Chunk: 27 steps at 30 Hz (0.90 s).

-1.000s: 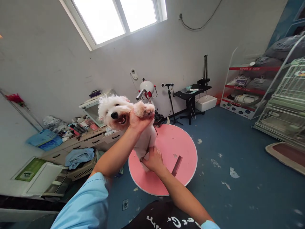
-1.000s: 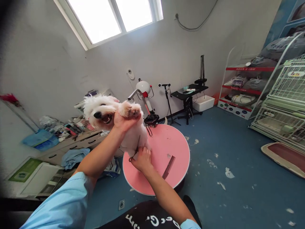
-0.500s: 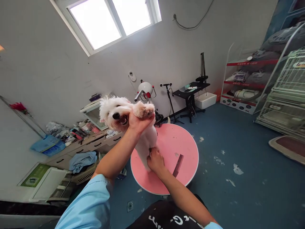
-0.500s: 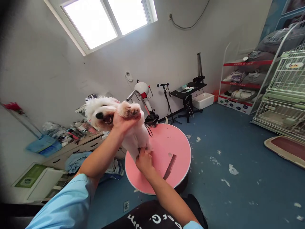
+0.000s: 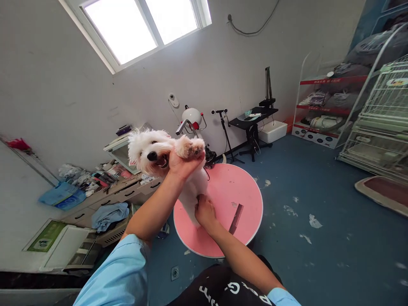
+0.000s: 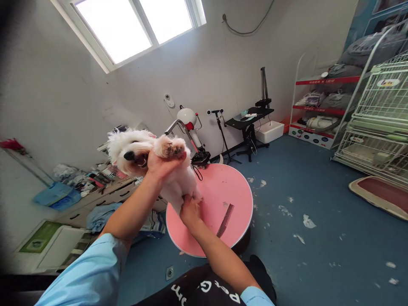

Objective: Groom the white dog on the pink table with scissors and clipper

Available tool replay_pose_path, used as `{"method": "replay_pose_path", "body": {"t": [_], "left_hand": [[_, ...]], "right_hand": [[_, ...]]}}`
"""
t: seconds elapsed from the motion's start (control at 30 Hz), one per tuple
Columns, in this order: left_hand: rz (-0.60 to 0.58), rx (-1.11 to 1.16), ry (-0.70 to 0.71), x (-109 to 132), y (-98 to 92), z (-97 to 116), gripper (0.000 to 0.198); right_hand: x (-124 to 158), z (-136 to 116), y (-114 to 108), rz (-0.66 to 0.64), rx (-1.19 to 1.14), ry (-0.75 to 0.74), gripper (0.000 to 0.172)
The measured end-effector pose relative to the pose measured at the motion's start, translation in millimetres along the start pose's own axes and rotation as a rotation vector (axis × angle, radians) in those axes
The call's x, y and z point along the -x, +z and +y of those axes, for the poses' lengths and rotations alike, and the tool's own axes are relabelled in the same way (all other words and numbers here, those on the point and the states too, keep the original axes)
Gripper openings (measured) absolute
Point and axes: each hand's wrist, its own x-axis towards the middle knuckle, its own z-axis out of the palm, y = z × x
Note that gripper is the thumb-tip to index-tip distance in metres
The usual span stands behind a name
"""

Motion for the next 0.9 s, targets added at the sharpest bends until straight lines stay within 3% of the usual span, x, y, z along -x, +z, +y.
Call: {"method": "replay_pose_path", "body": {"t": [0.2, 0.33, 0.4, 0.53, 0.6, 0.7, 0.83, 0.9], "left_hand": [[0.003, -0.015, 0.015, -1, -1.0, 0, 0.032], [0.012, -0.013, 0.01, 0, -3.7, 1, 0.033], [-0.009, -0.004, -0.003, 0, -4.7, 3, 0.034], [-0.023, 0.005, -0.023, 1, -4.7, 4, 0.04], [0.003, -0.003, -0.022, 2, -5.1, 4, 0.042], [0.019, -0.02, -0.005, 1, -7.3, 4, 0.042], [0.017, -0.022, 0.008, 2, -10.8, 5, 0.046], [0.021, -0.031, 0.009, 4, -12.0, 6, 0.048]], "right_hand": [[2, 0, 2, 0.011, 0.024, -0.081, 0.042], [1, 0, 1, -0.061, 0.003, 0.019, 0.044], [0, 1, 1, -0.037, -0.015, -0.028, 0.049], [-5, 5, 2, -0.03, -0.035, -0.054, 0.04], [-8, 9, 3, -0.069, -0.054, -0.009, 0.044], [-14, 16, 2, -0.033, -0.062, -0.06, 0.053], [-20, 29, 1, -0.055, -0.058, -0.022, 0.04], [-21, 34, 1, -0.084, -0.063, -0.008, 0.043]]}}
